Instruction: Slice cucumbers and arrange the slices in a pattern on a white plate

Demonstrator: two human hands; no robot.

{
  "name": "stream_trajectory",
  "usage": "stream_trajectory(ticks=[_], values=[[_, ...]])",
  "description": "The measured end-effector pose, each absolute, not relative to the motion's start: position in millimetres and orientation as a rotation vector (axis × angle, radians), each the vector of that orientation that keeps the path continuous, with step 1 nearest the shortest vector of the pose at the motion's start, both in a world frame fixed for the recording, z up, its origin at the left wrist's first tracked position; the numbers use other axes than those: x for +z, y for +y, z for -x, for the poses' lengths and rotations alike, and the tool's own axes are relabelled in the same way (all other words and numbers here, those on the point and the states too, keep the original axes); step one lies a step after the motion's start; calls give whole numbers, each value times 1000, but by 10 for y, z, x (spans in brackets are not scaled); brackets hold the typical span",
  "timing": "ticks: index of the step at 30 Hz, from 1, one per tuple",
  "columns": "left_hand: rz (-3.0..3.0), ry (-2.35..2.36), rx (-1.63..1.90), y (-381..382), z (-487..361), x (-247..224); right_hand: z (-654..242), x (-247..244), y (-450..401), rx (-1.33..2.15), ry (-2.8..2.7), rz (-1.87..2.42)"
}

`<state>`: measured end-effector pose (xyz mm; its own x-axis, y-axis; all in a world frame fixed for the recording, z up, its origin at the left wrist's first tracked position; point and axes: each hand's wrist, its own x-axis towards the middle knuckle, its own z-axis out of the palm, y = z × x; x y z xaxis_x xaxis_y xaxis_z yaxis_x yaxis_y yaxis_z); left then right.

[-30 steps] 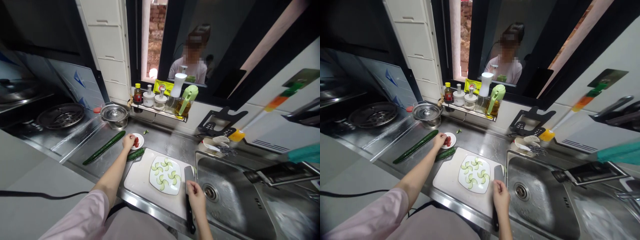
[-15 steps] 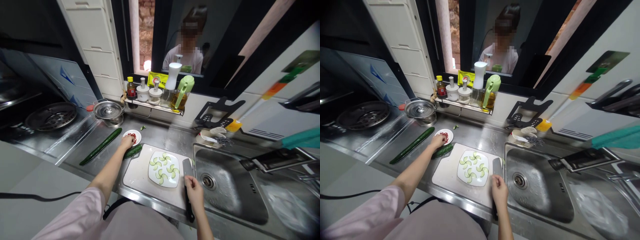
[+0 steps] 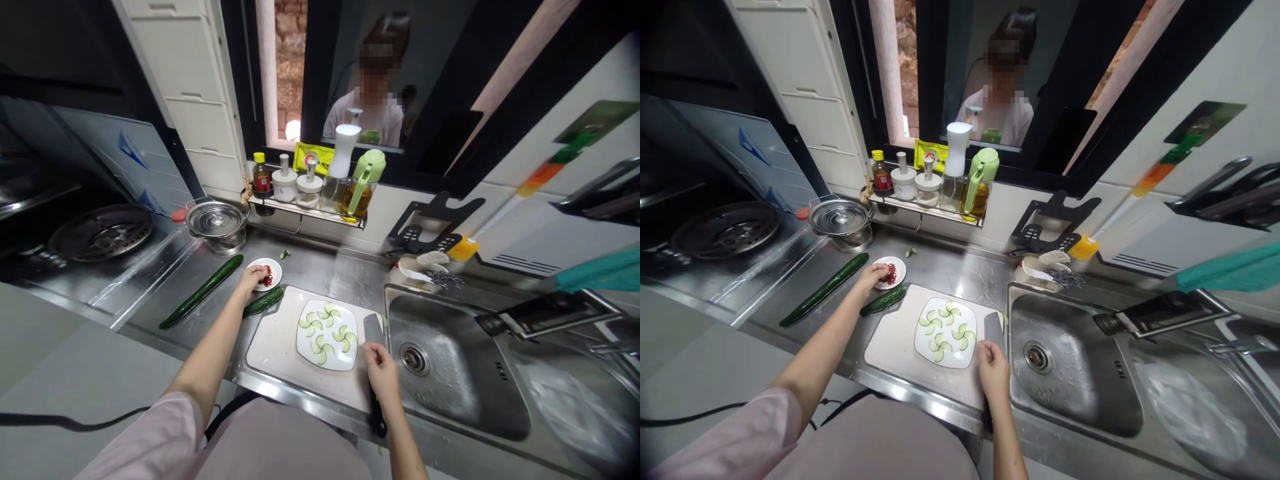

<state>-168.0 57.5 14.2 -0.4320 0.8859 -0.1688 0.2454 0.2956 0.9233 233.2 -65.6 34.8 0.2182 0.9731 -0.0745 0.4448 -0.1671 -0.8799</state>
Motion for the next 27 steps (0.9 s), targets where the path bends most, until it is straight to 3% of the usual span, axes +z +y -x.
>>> stream_trajectory(ticks=[7,16,27], values=[[-839,1454,1374,521,1359,440,-2046,555,-500,893,-1420,1643],[-1316,1210,1275,397,470,921,-1607,1184,0,711,-1716,1423],[-1582,1144,1219,182,81,1159,-1633,1307,42,580,-1857,1311]])
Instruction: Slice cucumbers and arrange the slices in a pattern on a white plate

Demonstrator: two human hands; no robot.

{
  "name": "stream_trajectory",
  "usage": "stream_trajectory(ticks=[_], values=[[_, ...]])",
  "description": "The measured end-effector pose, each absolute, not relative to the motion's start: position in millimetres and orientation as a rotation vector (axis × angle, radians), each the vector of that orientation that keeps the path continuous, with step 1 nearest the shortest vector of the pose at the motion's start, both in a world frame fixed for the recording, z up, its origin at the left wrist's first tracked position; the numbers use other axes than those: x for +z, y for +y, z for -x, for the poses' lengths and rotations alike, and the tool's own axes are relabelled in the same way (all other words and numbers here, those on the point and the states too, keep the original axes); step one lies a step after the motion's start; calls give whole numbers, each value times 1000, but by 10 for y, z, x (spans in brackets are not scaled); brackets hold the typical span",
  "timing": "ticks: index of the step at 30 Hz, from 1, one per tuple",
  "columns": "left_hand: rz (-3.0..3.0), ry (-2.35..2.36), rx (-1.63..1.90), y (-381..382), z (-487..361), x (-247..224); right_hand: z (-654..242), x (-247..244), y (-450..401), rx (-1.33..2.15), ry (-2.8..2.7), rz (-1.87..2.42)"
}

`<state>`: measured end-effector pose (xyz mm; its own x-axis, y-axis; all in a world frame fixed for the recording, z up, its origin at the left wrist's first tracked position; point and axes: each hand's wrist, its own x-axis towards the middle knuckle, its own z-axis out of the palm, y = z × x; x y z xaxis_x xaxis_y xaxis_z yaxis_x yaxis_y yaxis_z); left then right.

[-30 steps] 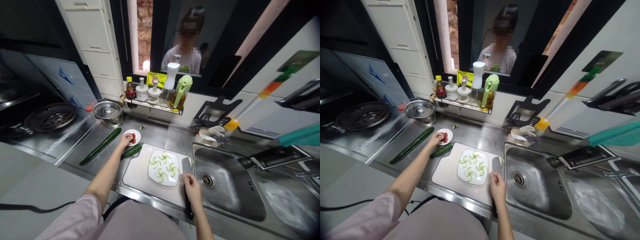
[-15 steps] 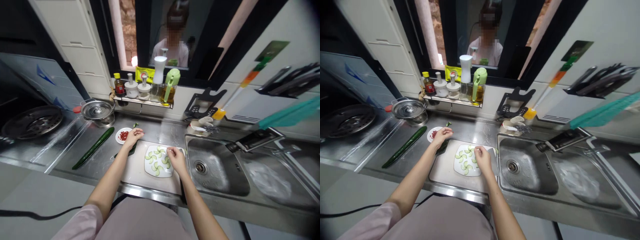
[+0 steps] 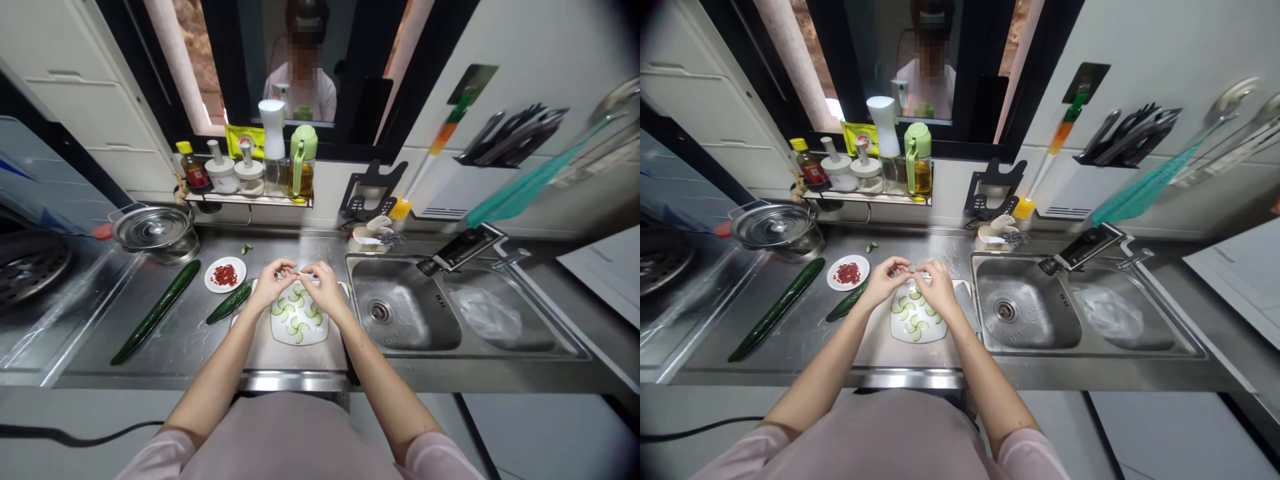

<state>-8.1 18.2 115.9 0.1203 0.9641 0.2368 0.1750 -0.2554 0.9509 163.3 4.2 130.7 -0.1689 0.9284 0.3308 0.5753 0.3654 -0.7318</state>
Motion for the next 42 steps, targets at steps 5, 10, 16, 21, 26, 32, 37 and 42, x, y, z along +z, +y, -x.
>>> stream_trajectory(ticks=[5,10,16,21,26,32,37,42], values=[[-1600,1150,1206,184,36,1146,-1644,1299,77,562,-1890,1321],[-1600,1183,1187,193,30,1131,-1647,1249,116,581,-1936,1353],[-1607,1186,1070,260,51,904,-1687,1078,159,614,-1983,1411],[-1613,1315,945,295,35,613,-1726,753,213,659,-2056,1599],[-1646,1620,775,267,31,439,-1696,468,206,657,-2108,1793],[-1775,1775,509,258,-30,343,-1626,373,191,616,-2147,1903],[-1833,1795,415,284,-101,317,-1608,339,214,626,-2178,1932],[-1855,1797,380,302,-155,288,-1598,313,212,614,-2197,1948]])
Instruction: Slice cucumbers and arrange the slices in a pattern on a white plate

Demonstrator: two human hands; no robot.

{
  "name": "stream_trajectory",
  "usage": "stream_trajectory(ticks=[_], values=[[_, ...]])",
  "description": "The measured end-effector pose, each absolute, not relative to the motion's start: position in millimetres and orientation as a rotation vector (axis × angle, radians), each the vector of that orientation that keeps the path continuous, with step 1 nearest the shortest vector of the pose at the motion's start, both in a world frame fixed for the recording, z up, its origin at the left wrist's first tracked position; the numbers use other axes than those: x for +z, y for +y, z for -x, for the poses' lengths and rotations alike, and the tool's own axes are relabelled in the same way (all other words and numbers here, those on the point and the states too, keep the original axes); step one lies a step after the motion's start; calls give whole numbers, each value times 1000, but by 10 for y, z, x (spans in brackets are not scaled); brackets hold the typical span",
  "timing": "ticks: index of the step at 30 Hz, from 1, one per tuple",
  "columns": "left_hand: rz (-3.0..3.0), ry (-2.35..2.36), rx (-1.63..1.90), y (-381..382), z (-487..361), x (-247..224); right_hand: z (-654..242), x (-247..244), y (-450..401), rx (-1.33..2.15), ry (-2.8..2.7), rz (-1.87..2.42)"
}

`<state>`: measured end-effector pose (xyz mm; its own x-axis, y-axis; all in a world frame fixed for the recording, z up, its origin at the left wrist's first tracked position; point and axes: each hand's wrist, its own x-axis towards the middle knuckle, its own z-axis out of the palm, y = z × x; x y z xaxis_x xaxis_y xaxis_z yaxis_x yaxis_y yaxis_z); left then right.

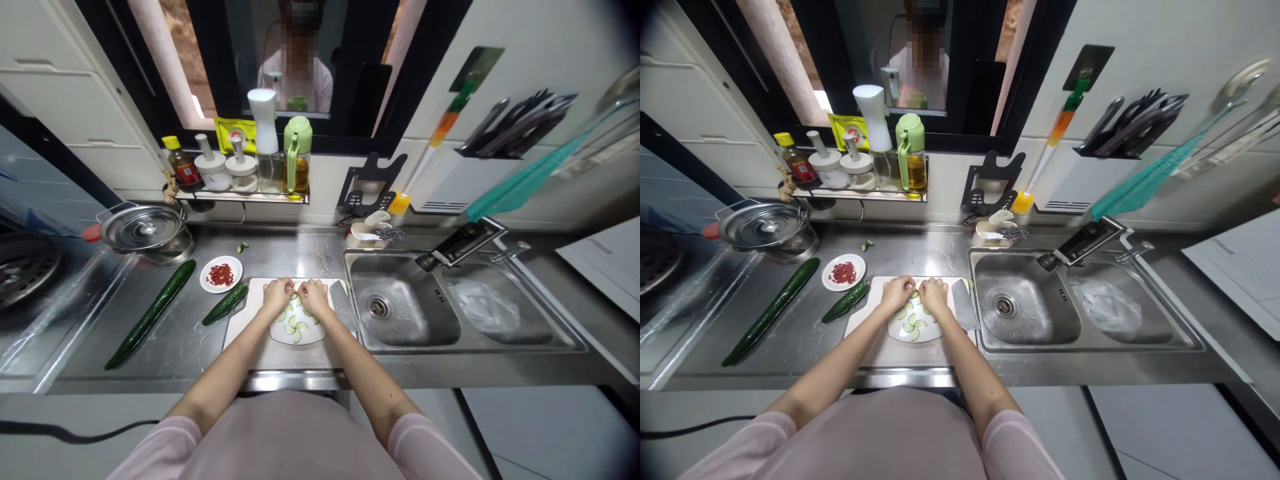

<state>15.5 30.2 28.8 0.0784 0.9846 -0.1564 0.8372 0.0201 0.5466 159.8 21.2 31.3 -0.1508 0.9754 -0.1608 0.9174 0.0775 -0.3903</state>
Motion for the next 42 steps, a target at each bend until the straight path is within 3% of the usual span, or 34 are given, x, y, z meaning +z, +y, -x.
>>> stream_trajectory(ticks=[31,42], values=[[-1881,1805,243,319,-272,278,-1591,151,247,518,-2220,1975],[-1634,1813,538,342,-124,282,-1742,250,251,582,-1865,1996]])
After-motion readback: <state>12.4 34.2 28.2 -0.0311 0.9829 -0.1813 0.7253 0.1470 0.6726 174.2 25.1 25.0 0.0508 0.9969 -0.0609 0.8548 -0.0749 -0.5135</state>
